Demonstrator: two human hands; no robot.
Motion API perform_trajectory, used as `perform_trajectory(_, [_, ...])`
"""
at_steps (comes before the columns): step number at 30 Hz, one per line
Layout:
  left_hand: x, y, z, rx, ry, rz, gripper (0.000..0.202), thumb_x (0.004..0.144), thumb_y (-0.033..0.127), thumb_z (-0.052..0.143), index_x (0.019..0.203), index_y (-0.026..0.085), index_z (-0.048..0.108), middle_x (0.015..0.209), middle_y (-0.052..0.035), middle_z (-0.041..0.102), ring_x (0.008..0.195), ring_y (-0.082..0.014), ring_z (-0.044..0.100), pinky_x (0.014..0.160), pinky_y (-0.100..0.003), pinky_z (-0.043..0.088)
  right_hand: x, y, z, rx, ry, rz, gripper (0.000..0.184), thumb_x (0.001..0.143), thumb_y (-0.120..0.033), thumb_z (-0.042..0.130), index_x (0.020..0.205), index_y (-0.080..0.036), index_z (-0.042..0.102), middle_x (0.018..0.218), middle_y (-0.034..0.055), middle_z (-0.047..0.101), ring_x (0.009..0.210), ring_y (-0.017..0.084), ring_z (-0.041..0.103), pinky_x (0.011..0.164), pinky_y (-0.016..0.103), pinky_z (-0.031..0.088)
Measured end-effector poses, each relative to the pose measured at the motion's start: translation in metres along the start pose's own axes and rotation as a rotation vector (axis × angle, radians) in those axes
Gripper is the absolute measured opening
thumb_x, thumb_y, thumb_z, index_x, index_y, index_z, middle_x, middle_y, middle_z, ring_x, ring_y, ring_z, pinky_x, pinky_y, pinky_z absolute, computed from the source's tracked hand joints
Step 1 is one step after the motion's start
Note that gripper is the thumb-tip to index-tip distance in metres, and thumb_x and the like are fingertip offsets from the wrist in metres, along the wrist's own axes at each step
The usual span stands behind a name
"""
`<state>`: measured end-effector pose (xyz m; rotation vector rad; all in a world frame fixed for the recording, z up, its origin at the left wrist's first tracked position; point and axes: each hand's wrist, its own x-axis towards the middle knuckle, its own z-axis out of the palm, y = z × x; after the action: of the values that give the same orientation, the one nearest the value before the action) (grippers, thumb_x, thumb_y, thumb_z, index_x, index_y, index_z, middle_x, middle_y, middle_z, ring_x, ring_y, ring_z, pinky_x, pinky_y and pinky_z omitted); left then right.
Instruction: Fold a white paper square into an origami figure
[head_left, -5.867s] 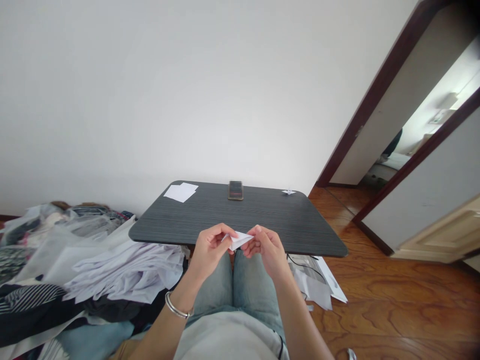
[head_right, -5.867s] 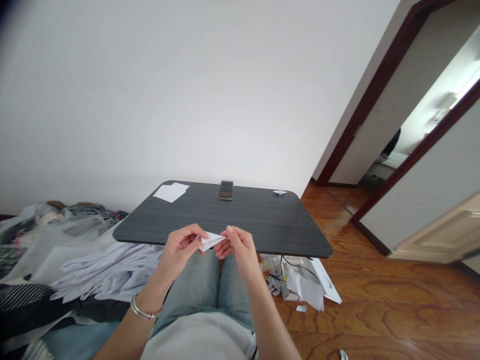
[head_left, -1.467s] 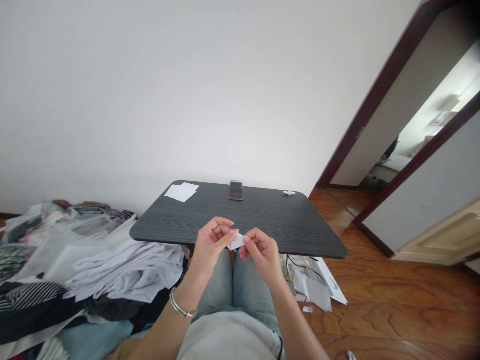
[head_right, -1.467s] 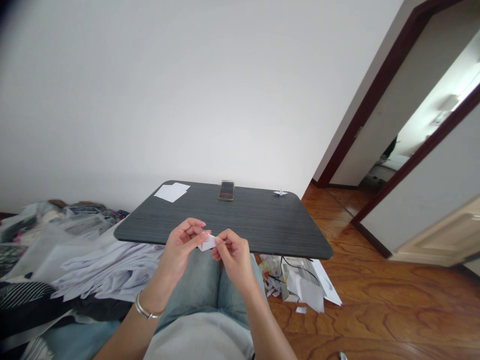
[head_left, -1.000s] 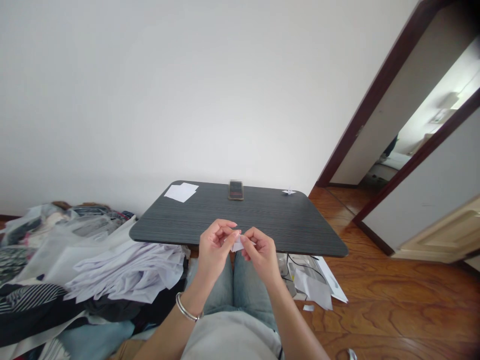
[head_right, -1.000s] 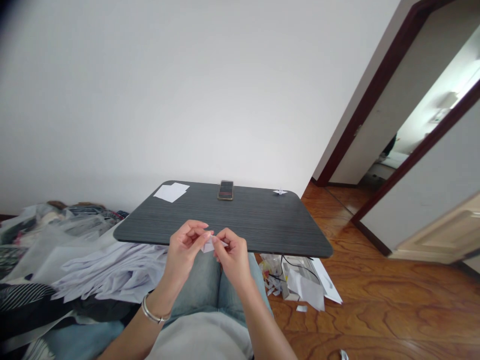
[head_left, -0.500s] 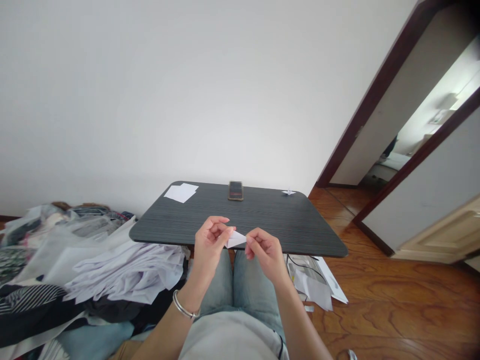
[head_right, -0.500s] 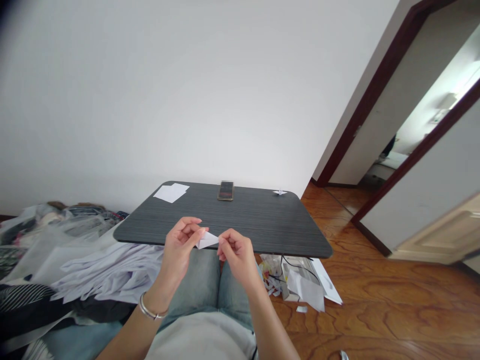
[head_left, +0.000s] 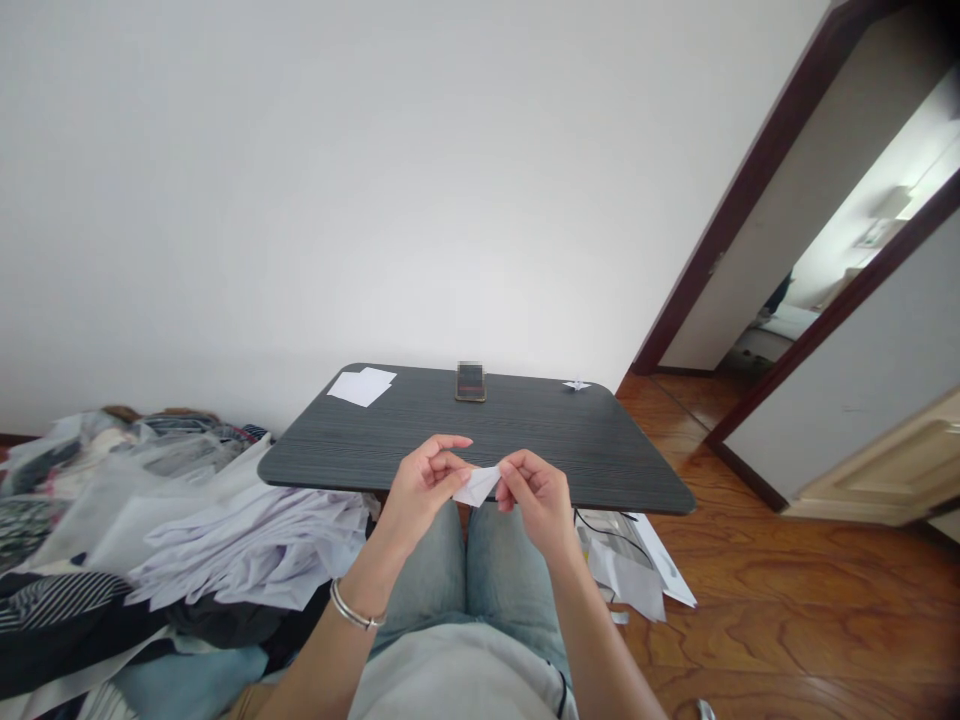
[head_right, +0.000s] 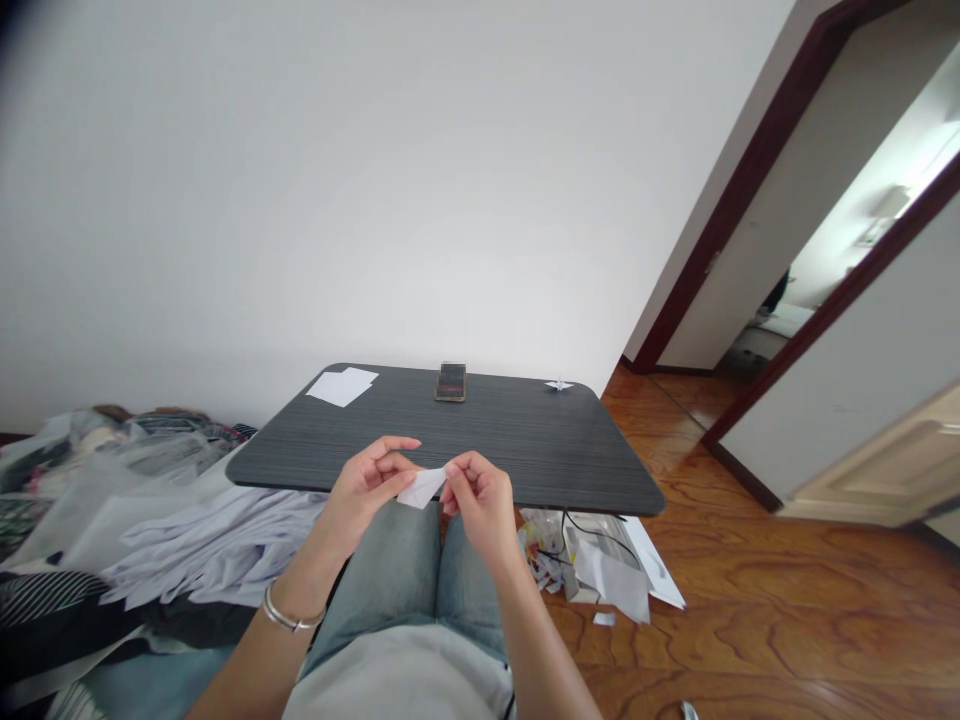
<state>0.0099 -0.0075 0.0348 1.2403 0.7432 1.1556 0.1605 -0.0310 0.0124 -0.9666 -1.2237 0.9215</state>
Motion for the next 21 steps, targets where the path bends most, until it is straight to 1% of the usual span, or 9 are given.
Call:
perform_trajectory(3, [-0.001,0.002,-0.004,-0.024,-0.052,-0.064,0.045,0.067,0.025,0.073,0.108,0.013,0.058,0.075,-0.0066,0.072,0.069,-0.0177,0.067,0.065,-0.026,0.049,0.002,0.001,-0.004,-0.022,0.012,-0.011,0.032,0.082,-0.046,0.057,0.067,-0.018,0.054,0.049,-0.003,0.055,0.04,0.008,0.047,0.04,0.02,0.041])
perform_trajectory(5, [-0.001,0.004,-0.005,-0.028,-0.078,-0.078,0.048,0.07,0.026,0.071,0.114,0.013,0.055,0.08,-0.008,0.073,0.075,-0.0191,0.068,0.07,-0.028,0.049,0.003,0.003,-0.006,-0.074,0.019,-0.023,0.03,0.082,-0.044,0.056,0.067,-0.018,0.054,0.048,-0.0035,0.054,0.04,0.008,0.047,0.041,0.02,0.04])
perform_trajectory(6, [-0.001,0.004,-0.005,-0.026,-0.082,-0.075,0.048,0.072,0.027,0.069,0.115,0.013,0.054,0.081,-0.0082,0.073,0.076,-0.0194,0.068,0.072,-0.029,0.049,0.003,0.004,-0.007,-0.112,0.017,-0.031,0.029,0.083,-0.043,0.056,0.068,-0.018,0.054,0.049,-0.0037,0.054,0.041,0.009,0.047,0.042,0.02,0.04])
perform_trajectory(8, [-0.001,0.005,-0.004,0.009,-0.066,-0.055,0.043,0.073,0.03,0.067,0.111,0.013,0.057,0.078,-0.0073,0.072,0.074,-0.0188,0.067,0.071,-0.029,0.049,0.004,0.005,-0.006,-0.184,-0.005,-0.047,0.026,0.084,-0.04,0.055,0.068,-0.018,0.055,0.049,-0.0036,0.054,0.042,0.009,0.048,0.044,0.02,0.04])
perform_trajectory(10, [0.0,0.004,-0.002,0.087,-0.027,-0.025,0.036,0.07,0.029,0.069,0.101,0.013,0.061,0.069,-0.004,0.07,0.065,-0.0163,0.065,0.063,-0.026,0.047,0.003,0.005,-0.004,-0.203,-0.039,-0.048,0.025,0.083,-0.039,0.056,0.069,-0.018,0.056,0.049,-0.0033,0.054,0.043,0.009,0.049,0.044,0.02,0.04])
perform_trajectory(12, [0.0,0.002,0.0,0.154,0.017,0.009,0.032,0.066,0.024,0.072,0.095,0.013,0.063,0.06,0.0003,0.065,0.055,-0.0129,0.06,0.056,-0.023,0.044,0.002,0.004,0.0,-0.152,-0.039,-0.027,0.026,0.081,-0.04,0.059,0.068,-0.018,0.056,0.049,-0.0037,0.054,0.042,0.009,0.048,0.043,0.02,0.041])
perform_trajectory(15, [0.001,-0.001,0.004,0.13,0.107,0.081,0.032,0.065,0.023,0.072,0.094,0.014,0.061,0.054,0.0047,0.059,0.05,-0.0101,0.055,0.053,-0.021,0.041,-0.001,0.002,0.005,-0.035,0.006,0.009,0.031,0.081,-0.046,0.058,0.068,-0.018,0.055,0.048,-0.0043,0.052,0.039,0.008,0.046,0.04,0.019,0.039])
perform_trajectory(16, [0.0,-0.003,0.006,0.102,0.143,0.111,0.032,0.065,0.023,0.072,0.094,0.015,0.06,0.054,0.0055,0.059,0.05,-0.0097,0.054,0.052,-0.02,0.041,-0.002,0.002,0.006,-0.009,-0.002,0.022,0.032,0.081,-0.047,0.058,0.068,-0.018,0.055,0.049,-0.0043,0.052,0.039,0.007,0.045,0.039,0.018,0.039])
perform_trajectory(21, [-0.003,-0.011,0.014,0.019,0.284,0.205,0.029,0.067,0.024,0.071,0.093,0.017,0.059,0.056,0.0063,0.056,0.05,-0.0082,0.052,0.051,-0.018,0.039,-0.007,0.007,0.012,0.052,-0.201,0.126,0.034,0.077,-0.049,0.061,0.066,-0.018,0.054,0.051,-0.0036,0.054,0.038,0.007,0.046,0.037,0.018,0.037])
